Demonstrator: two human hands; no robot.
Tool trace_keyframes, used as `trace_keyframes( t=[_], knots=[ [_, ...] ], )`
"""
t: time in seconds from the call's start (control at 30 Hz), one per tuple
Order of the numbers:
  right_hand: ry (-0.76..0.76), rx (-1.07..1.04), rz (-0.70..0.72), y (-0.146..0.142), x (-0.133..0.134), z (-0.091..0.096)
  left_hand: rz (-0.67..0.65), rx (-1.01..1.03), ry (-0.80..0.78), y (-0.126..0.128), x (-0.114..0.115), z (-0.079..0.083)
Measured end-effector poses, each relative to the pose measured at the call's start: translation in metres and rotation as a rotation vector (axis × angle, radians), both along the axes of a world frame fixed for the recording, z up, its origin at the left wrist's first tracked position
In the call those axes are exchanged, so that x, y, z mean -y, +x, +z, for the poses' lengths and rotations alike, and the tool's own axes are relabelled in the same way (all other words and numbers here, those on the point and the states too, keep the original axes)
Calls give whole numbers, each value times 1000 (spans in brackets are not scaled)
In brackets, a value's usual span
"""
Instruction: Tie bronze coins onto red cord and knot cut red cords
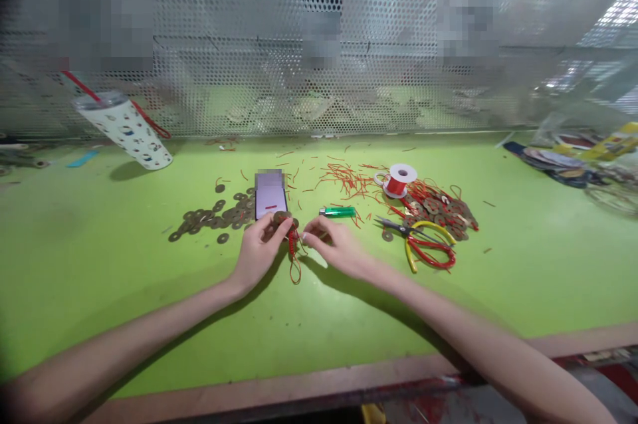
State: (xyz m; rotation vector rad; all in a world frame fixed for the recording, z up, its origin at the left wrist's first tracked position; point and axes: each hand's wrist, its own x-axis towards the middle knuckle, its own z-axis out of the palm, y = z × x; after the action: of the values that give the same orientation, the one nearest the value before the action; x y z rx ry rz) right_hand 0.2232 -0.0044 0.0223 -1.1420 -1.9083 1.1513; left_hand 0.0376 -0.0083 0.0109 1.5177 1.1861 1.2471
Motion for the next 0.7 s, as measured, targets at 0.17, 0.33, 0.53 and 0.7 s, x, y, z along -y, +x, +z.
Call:
trace_keyframes(
  t=[0.17, 0.33, 0.53, 0.7],
  knots=[
    [50, -67, -61, -12, 1, -9, -88, -4, 6, 2, 1, 1],
    [99, -8, -78, -10, 6, -12, -41, -105, 66, 3, 5, 2],
    [228, 65, -78, -4, 9, -8, -62, -172, 117, 2, 6, 5],
    [252, 120, -24, -4, 11, -6, -202, -30, -69, 1, 2, 3]
  ],
)
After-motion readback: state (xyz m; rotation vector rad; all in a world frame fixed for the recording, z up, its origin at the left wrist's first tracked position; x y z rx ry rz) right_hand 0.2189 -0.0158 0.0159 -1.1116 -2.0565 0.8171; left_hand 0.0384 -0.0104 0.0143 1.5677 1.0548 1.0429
